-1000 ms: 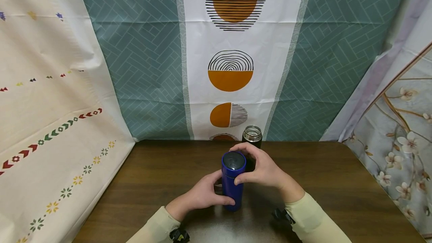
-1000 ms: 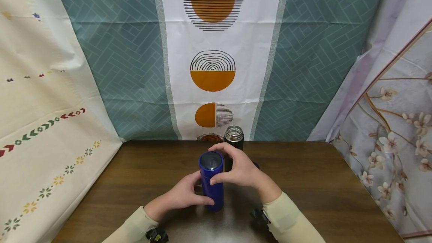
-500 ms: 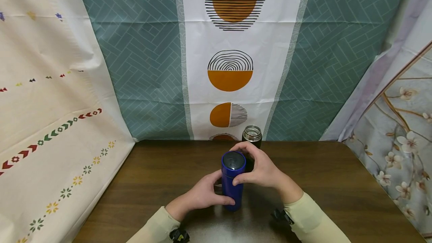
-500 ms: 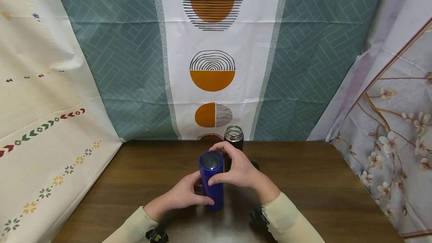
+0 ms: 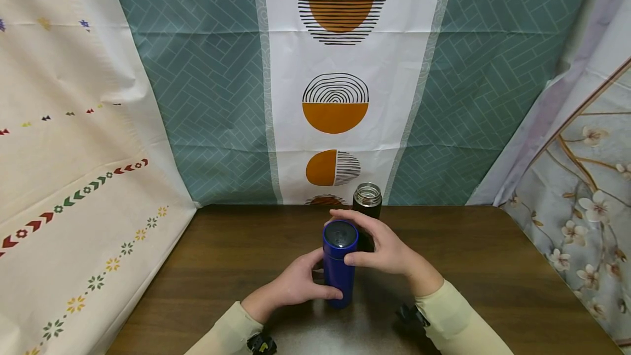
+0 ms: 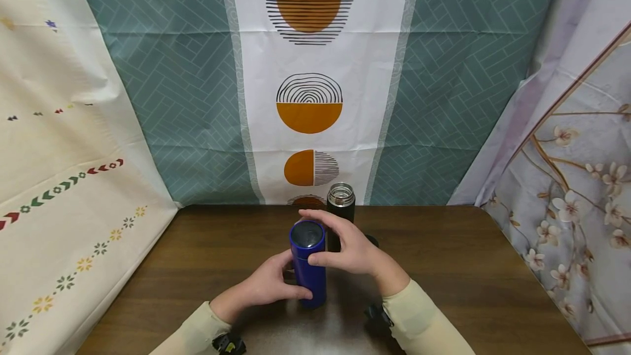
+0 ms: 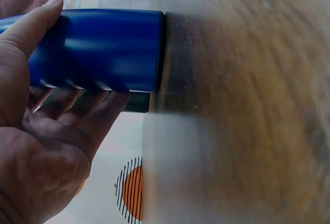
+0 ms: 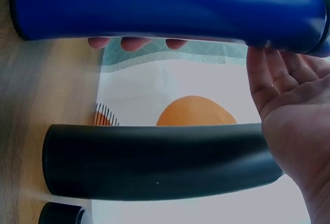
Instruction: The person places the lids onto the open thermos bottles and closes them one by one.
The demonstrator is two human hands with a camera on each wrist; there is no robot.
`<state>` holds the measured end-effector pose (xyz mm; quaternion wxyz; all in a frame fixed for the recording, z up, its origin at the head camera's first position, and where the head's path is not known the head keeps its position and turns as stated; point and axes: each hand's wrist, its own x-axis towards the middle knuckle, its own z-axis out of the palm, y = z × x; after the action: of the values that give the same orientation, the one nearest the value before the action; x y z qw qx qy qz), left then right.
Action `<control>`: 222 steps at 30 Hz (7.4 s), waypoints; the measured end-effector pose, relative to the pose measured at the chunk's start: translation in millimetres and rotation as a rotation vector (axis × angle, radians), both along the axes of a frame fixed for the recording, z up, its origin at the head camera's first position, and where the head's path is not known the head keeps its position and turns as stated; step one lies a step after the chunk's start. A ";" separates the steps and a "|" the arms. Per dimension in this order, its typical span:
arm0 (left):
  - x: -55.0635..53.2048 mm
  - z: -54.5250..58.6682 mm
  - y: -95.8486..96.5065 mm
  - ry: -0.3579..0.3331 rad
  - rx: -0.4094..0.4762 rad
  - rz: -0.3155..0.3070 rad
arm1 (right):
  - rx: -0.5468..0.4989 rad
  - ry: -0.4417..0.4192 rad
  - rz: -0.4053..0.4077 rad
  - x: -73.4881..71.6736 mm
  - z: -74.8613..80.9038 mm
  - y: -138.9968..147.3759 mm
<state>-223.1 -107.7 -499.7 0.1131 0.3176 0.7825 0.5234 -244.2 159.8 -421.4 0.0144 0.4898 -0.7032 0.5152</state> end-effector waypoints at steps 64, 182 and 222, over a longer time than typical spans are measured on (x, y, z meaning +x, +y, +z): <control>0.3 0.3 -0.4 0.012 -0.008 -0.001 | 0.019 -0.067 0.002 0.2 0.3 0.7; -1.2 -1.4 -1.7 0.037 -0.022 -0.021 | -0.018 -0.045 -0.137 3.9 1.9 -2.4; -1.4 -2.9 -2.0 0.053 -0.027 -0.015 | -0.005 -0.020 -0.043 1.1 0.5 -2.3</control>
<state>-224.5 -109.7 -502.6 0.1007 0.3357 0.7898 0.5033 -243.0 157.4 -420.9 0.0194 0.4695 -0.7123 0.5213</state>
